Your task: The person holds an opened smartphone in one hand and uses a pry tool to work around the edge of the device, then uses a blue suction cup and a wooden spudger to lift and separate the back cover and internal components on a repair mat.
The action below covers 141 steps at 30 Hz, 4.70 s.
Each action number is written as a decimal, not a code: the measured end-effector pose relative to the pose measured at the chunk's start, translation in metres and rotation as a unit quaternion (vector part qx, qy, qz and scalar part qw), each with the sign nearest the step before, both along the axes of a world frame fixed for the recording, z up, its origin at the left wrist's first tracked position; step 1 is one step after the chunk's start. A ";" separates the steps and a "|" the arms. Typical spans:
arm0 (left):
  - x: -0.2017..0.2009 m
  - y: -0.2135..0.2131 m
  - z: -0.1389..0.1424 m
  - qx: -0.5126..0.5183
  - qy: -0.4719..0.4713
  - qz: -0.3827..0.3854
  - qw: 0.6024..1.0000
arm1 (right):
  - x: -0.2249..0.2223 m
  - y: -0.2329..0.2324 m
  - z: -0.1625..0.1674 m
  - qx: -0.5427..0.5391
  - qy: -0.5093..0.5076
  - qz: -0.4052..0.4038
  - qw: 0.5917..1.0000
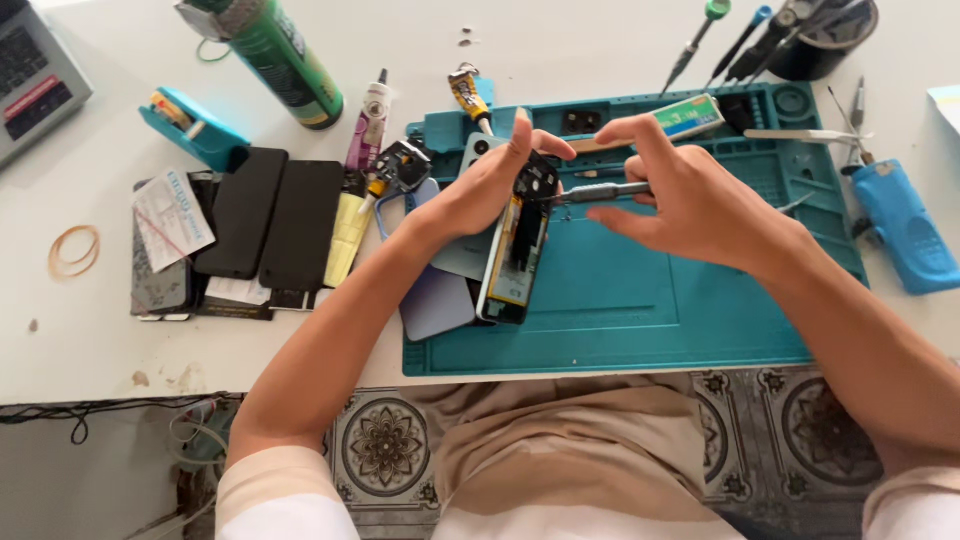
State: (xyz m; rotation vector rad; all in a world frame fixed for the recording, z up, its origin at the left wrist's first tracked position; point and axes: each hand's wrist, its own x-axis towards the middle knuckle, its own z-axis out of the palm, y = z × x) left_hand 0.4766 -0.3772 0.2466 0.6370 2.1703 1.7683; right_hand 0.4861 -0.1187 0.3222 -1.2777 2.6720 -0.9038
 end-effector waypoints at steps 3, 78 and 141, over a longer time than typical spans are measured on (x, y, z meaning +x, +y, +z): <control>0.000 0.000 0.003 -0.006 0.029 -0.003 1.000 | -0.001 0.001 0.001 0.001 -0.003 -0.003 1.000; 0.004 0.004 0.012 0.033 -0.066 -0.010 0.997 | -0.042 0.035 -0.012 0.142 0.045 -0.112 0.982; 0.005 0.000 0.012 0.083 -0.070 -0.073 0.991 | -0.001 0.000 -0.008 -0.124 -0.010 0.014 0.992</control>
